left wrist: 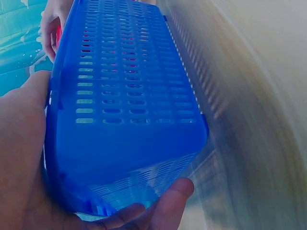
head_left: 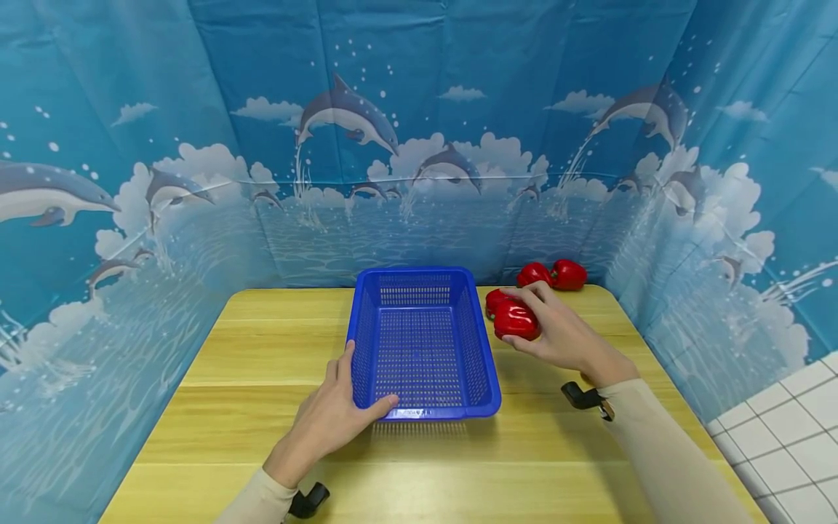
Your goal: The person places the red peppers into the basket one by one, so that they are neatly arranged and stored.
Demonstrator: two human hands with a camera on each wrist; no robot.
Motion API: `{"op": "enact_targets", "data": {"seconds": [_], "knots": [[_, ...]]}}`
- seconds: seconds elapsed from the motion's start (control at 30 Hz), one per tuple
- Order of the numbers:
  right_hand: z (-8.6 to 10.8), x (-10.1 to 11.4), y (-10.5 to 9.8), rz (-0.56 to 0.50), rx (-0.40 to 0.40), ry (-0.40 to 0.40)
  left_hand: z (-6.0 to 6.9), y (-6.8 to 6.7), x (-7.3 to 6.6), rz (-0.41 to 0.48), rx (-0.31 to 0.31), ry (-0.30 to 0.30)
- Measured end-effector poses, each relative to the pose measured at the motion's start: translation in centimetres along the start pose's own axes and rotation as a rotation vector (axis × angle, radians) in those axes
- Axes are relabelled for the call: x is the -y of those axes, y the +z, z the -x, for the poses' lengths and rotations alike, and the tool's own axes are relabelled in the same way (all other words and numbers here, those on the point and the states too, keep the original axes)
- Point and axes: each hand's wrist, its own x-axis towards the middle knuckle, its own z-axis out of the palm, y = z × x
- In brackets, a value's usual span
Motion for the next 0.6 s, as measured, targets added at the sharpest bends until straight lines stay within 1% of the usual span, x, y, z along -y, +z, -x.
{"op": "enact_targets", "data": {"seconds": [0.13, 0.23, 0.43, 0.6], "knots": [[-0.4, 0.4, 0.0, -0.007, -0.008, -0.028, -0.1, -0.2, -0.2, -0.006, 0.0, -0.006], [-0.8, 0.6, 0.0, -0.015, -0.003, -0.031, -0.2, -0.4, -0.2, -0.009, 0.004, -0.011], [-1.6, 1.0, 0.1, -0.012, 0.001, -0.019, -0.3, -0.5, -0.4, -0.032, -0.016, -0.014], [-2.0, 1.5, 0.0, -0.008, 0.004, -0.006, -0.8, -0.5, -0.8, -0.037, -0.02, -0.023]]}}
